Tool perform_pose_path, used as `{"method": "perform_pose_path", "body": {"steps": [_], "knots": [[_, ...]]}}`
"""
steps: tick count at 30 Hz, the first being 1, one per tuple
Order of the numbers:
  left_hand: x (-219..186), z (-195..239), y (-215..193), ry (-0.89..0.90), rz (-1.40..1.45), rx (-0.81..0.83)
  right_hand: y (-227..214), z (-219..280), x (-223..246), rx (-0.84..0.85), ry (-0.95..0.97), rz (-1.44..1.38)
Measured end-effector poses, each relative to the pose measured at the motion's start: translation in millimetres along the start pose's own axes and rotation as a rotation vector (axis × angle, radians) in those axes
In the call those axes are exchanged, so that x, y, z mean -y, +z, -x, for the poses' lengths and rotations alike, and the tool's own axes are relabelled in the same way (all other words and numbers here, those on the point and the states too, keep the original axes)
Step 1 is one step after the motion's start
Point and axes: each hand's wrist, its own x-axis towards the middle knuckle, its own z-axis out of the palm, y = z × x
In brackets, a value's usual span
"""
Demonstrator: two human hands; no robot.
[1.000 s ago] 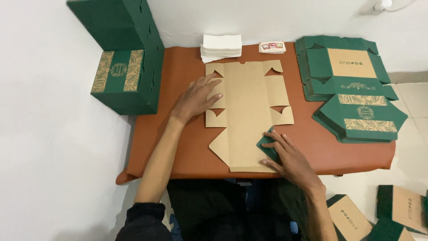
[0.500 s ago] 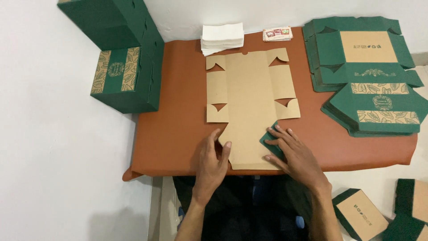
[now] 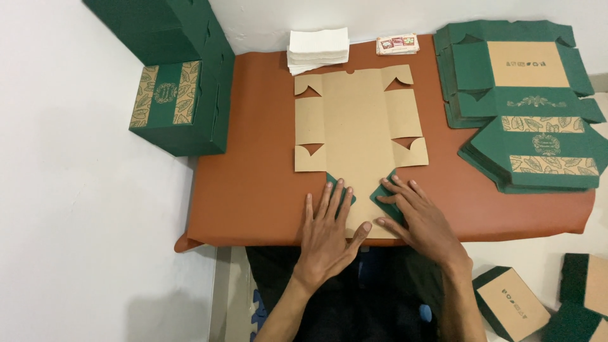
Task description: Folding flat cardboard templates into boxes, inserting paper slips, and stacking the finished boxes.
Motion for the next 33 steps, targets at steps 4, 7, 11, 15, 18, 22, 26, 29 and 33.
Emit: {"method": "perform_pose_path", "body": {"steps": [4, 7, 11, 15, 18, 22, 26, 29, 33], "knots": [[14, -10, -5, 0.038, 0.004, -0.049, -1, -1, 2, -0.003, -0.028, 0.015], [22, -19, -8, 0.063, -0.033, -0.077, 0, -1, 2, -0.009, -0.029, 0.004], [15, -15, -20, 0.033, 0.063, -0.124, 10, 4, -8, -0.090, -0.042, -0.066], [17, -3, -36, 0.017, 0.208, -0.336, 4, 20, -1, -0.439, 0.044, -0.092], [40, 1, -22, 0.036, 0.037, -0.422, 1, 29, -2, -0.453, 0.104, -0.047], [50, 6, -23, 0.174, -0.023, -0.385, 12, 33, -15, -0.381, 0.029, 0.058], [46, 17, -30, 0.278, 0.010, -0.276, 3, 36, -2, -0.323, -0.055, -0.007], [52, 20, -22, 0.340, -0.085, -0.142, 15, 39, -14, -0.251, -0.092, 0.071], [48, 19, -19, 0.312, -0.164, -0.126, 14, 39, -8, -0.298, -0.117, 0.057]]}}
